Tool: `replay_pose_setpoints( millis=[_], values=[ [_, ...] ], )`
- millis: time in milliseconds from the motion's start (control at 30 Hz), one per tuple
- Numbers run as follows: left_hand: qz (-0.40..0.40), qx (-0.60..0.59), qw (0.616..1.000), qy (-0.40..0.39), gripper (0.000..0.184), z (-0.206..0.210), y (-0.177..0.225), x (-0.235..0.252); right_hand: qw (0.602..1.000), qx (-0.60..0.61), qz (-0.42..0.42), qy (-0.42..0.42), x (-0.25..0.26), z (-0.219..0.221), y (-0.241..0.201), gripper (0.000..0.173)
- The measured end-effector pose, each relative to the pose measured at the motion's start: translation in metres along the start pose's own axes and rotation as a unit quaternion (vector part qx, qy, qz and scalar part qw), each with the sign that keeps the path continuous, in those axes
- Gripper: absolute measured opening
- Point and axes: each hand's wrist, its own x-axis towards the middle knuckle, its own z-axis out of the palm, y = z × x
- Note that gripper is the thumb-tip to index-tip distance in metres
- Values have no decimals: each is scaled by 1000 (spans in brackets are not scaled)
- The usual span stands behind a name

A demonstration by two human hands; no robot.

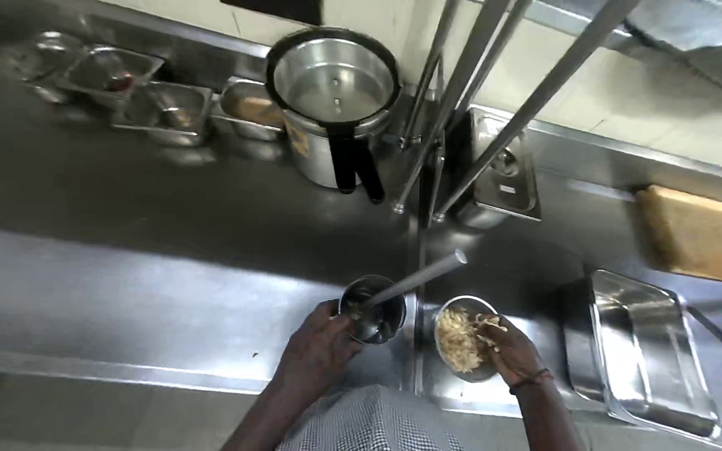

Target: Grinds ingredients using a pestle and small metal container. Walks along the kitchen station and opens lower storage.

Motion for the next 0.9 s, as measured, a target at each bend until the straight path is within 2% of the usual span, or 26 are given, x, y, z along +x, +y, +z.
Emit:
replay_pose_setpoints(
  millis=[133,300,367,433,467,533,567,633,733,833,900],
  values=[
    [-6,7,1000,-17,26,11,10,3,999,33,-33,-27,-29,16,-37,17],
    [7,13,999,-34,28,17,18,2,978,54,-50,-195,-78,65,-70,19],
    [13,13,999,-47,28,17,20,2,963,3,-63,-263,-84,88,-70,18],
    [21,15,999,-43,29,17,18,0,943,-137,-121,-276,-84,112,-67,17],
    [22,17,999,-40,30,17,17,-1,919,-243,-167,-263,-82,123,-64,18],
    [22,20,999,-38,31,17,15,-2,823,-442,-257,-249,-76,138,-60,23],
    [19,20,999,-40,32,17,14,-2,782,-500,-268,-258,-75,143,-59,28],
    [17,18,999,-41,33,16,13,-3,752,-539,-264,-272,-77,146,-60,34],
    [21,15,999,-36,33,17,12,-3,763,-513,-309,-243,-80,136,-64,29],
    [33,6,999,-27,32,18,11,-2,789,-465,-366,-163,-83,114,-70,19],
    [31,5,999,-25,31,19,9,-1,817,-423,-375,-114,-80,92,-69,14]
  ],
)
